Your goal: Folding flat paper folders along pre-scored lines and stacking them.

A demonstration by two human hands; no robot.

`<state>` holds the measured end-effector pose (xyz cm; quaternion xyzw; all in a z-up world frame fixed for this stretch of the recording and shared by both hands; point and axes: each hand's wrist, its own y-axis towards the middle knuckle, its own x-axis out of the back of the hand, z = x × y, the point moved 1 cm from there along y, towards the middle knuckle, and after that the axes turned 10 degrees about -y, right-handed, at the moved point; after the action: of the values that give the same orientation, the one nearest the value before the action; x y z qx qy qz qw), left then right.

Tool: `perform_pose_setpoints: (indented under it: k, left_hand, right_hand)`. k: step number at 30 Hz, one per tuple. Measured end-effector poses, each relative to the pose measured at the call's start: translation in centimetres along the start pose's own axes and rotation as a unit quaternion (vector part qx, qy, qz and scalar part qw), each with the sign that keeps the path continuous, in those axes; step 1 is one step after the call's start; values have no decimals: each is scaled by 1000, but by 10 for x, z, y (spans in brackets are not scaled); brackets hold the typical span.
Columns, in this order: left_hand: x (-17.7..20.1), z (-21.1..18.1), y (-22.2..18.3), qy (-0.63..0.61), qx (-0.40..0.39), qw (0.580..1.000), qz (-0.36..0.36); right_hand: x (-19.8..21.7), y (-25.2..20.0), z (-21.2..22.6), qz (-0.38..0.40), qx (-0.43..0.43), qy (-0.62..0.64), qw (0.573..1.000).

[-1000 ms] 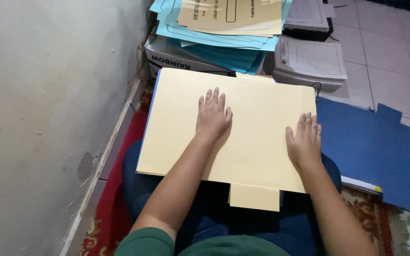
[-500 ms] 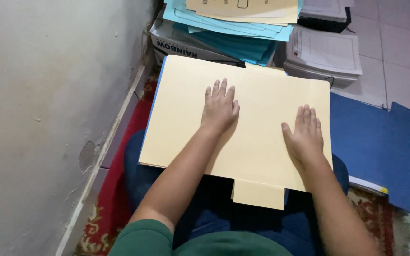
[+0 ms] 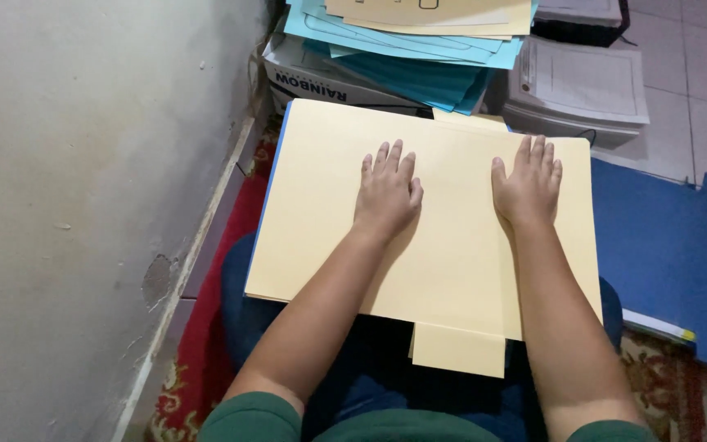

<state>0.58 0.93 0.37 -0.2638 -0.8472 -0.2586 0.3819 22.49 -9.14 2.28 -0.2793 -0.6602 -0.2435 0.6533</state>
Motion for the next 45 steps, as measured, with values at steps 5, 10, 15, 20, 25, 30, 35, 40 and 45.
perform_pose_setpoints:
  k: [5,10,15,20,25,30,35,40,45]
  left_hand:
    - [-1,1,-2,3,-9,1000,-10]
    - [4,-3,-3,3,-8,1000,-11]
    - [4,-3,-5,-4,-4,1000,-8]
    - [-2,1,-1,13,-19,999,-22]
    - [-1,2,-2,21,-11,999,-22]
    - [-4,5,-1,10,-17,999,-35]
    - [0,3,-5,7,-21,999,-37]
    - [5,0,-4,5,-16,999,-28]
    - [8,-1,-5,-10,-33,999,3]
  right_hand:
    - [4,-45,-10,-1,-7,-12,1000]
    - [13,-83,-17,-6,-11,-14,1000]
    - [15,-103,-22,-11,1,-14,1000]
    - [16,-103,-25,-33,9,-17,999]
    - [14,-103,-24,-31,14,-10,999]
    - [10,-102,-24,-49,16,-19,998]
    - [13,-106,-21,-47,19,-14,999]
    - [14,-105,-20,-32,11,-4,999]
    - [10,-102,-21,-42,18,-5,999]
